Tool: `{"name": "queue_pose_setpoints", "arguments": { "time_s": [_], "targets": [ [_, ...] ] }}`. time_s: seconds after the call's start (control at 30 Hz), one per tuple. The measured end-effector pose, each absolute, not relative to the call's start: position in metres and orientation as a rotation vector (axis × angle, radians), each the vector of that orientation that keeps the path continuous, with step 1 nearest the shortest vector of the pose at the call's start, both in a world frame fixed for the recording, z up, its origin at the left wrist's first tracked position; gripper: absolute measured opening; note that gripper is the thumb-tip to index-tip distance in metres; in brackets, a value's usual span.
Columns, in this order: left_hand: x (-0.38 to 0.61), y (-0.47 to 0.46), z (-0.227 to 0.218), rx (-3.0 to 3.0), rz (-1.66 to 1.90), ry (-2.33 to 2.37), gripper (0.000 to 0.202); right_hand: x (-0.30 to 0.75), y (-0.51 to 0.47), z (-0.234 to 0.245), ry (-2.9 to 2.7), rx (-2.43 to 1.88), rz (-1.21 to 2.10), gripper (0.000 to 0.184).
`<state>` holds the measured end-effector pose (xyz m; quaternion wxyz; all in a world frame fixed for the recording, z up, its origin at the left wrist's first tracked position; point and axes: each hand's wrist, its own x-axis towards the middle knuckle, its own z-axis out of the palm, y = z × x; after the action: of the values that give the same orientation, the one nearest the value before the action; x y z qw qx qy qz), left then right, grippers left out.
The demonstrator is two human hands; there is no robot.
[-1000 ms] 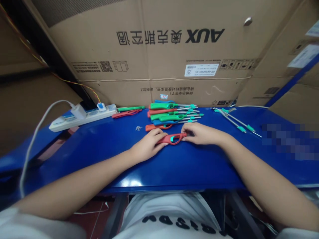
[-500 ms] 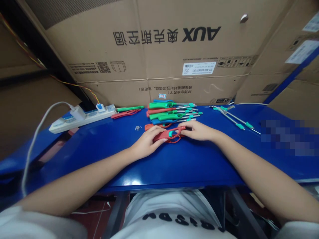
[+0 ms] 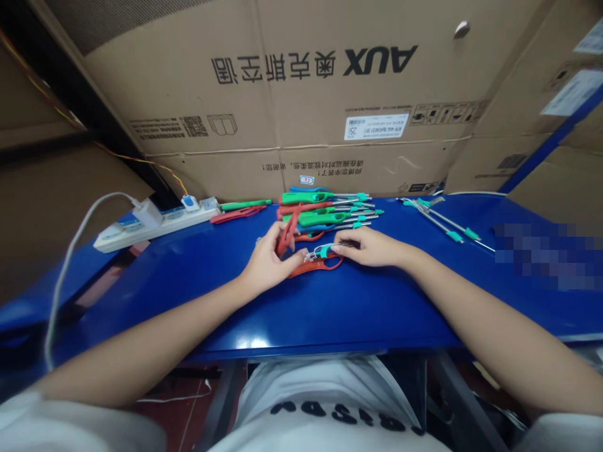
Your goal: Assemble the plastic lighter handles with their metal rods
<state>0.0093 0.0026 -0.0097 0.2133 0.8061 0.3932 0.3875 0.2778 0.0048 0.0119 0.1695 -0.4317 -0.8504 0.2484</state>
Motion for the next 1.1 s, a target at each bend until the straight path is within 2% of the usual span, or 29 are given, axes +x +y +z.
{"name": "queue_pose_setpoints", "arguments": {
  "time_s": [0.07,0.17,0.5,0.73,1.1],
  "targets": [
    [0.009,0.001,-0.007,2.335,0.973,1.117,0.039,0.276,0.004,0.013,-2.406,-1.144,0.701,0.038],
    [0.011,0.002,-0.009,2.414,0.887,1.041,0.03,0.273,0.002,0.015,-2.344,-1.049,0.702,0.04],
    [-0.001,0.019,0.006,2.505,0.86,0.918,0.012,0.288,0.008,0.027,-2.366,-1.047,0.665,0.039],
    [-0.008,0.03,0.01,2.689,0.769,0.857,0.008,0.293,0.014,0.025,-2.376,-1.066,0.8,0.041],
    [-0.019,0.027,0.027,2.885,0.612,0.908,0.023,0.295,0.016,0.027,-2.392,-1.043,0.896,0.045]
  ]
}}
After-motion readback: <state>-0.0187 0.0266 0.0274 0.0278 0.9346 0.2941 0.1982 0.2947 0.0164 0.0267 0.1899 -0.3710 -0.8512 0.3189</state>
